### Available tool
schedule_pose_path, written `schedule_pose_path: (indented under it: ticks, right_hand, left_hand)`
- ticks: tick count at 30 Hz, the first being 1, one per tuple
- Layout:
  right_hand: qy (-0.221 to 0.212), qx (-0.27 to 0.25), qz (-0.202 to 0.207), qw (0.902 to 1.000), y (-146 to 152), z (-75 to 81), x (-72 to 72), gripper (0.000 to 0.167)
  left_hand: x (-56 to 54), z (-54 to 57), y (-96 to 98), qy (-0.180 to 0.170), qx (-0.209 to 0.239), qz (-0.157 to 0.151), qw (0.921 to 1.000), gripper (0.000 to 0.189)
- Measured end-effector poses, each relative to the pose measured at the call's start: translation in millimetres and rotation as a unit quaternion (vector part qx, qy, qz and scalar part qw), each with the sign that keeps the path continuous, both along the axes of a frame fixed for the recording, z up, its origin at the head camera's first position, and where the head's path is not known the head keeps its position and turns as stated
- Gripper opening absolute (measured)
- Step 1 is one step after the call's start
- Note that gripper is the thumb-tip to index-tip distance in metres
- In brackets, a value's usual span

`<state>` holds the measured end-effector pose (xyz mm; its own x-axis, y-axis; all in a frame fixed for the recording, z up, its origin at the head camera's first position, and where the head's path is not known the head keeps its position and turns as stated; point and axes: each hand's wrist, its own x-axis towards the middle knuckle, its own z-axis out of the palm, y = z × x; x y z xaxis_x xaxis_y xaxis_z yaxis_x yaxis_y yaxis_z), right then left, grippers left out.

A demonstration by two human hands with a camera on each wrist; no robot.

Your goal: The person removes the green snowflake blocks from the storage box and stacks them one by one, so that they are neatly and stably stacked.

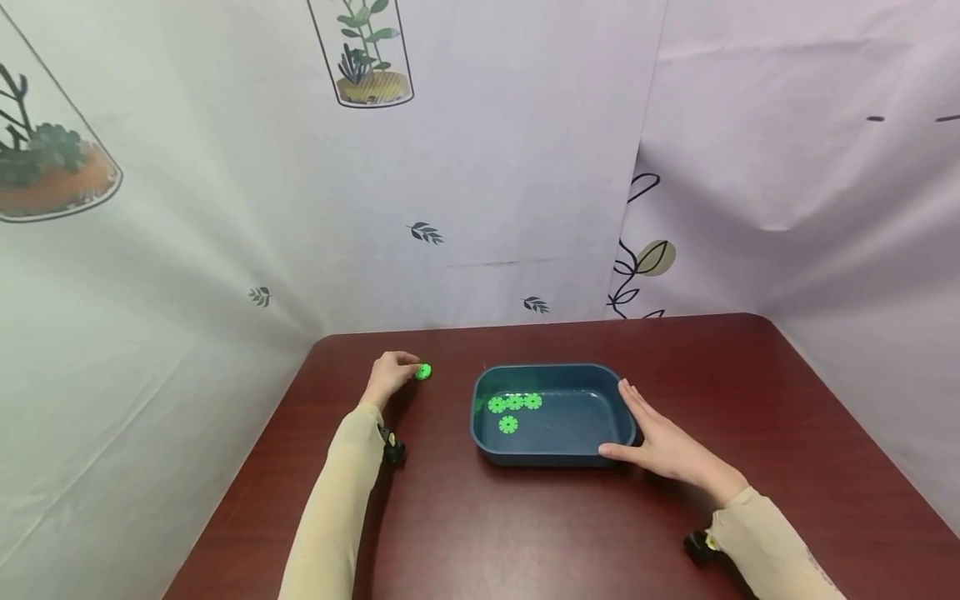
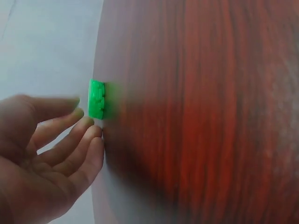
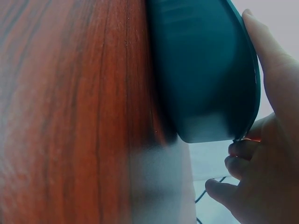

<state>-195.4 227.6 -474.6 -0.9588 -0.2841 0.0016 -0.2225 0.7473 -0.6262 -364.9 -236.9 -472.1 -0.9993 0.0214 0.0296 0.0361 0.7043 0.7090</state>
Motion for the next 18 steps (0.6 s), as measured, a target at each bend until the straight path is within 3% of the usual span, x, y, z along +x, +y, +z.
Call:
schedule_pose_path:
  ticks: [6, 18]
  right_hand:
    - [-0.002, 0.000, -0.002, 1.0000, 0.6, -0.8, 0.7, 0.119]
    - [0.001, -0.001, 0.000, 1.0000, 2.3, -3.2, -1.6, 0.120]
  left_hand:
    - [4.3, -0.1, 1.7, -0.022, -0.022, -0.046, 0.9985, 0.048]
    - [4.2, -4.9, 8.6, -0.011, -0.046, -0.036, 0.9982, 0.047]
